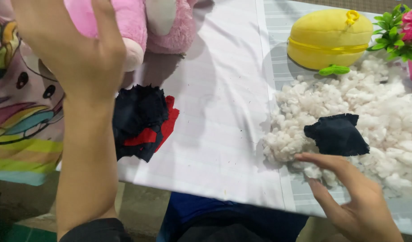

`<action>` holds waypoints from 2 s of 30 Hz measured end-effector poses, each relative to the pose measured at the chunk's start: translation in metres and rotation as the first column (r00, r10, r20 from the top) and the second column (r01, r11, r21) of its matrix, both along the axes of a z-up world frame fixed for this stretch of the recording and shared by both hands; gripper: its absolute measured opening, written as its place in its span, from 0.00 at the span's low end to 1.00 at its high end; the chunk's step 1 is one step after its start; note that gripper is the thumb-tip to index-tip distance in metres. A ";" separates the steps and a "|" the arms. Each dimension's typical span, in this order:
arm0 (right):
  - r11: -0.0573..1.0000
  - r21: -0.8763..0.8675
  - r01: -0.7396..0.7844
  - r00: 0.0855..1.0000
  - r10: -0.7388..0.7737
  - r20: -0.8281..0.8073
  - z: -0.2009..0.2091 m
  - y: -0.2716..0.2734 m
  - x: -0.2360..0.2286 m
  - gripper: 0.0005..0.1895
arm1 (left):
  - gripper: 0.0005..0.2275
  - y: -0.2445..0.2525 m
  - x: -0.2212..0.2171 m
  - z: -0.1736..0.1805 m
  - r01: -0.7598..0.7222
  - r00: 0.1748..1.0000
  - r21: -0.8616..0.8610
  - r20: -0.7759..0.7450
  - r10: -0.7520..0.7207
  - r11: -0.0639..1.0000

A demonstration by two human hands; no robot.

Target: Stuffing a small black fabric component with white fiberfill material by hand.

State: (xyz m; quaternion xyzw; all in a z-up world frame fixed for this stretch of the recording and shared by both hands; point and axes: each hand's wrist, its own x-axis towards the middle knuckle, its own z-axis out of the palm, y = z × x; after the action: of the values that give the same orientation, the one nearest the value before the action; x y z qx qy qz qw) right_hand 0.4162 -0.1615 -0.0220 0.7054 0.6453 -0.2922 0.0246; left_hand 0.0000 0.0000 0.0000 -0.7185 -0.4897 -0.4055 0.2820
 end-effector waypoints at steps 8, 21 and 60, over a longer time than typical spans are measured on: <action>0.923 0.142 0.357 0.926 -0.331 -0.181 0.018 0.012 -0.020 0.31 | 0.06 -0.010 0.091 -0.048 0.574 0.807 -0.348 0.086 -0.584 0.742; 0.443 0.817 -0.369 0.737 0.676 -0.033 -0.068 0.011 -0.016 0.20 | 0.30 0.011 0.152 -0.181 0.267 0.887 -0.652 -0.121 -0.445 0.710; 0.945 -0.320 0.061 0.854 -0.216 -0.474 -0.188 -0.093 0.010 0.13 | 0.37 -0.238 0.096 -0.282 0.643 -0.592 -0.011 0.628 0.505 0.766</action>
State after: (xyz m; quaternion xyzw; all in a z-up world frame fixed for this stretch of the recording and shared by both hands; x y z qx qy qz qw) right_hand 0.4263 -0.2545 -0.2100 0.6383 0.5254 -0.5592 -0.0612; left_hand 0.0959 -0.2378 -0.2818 -0.0120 -0.4569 -0.6358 -0.6219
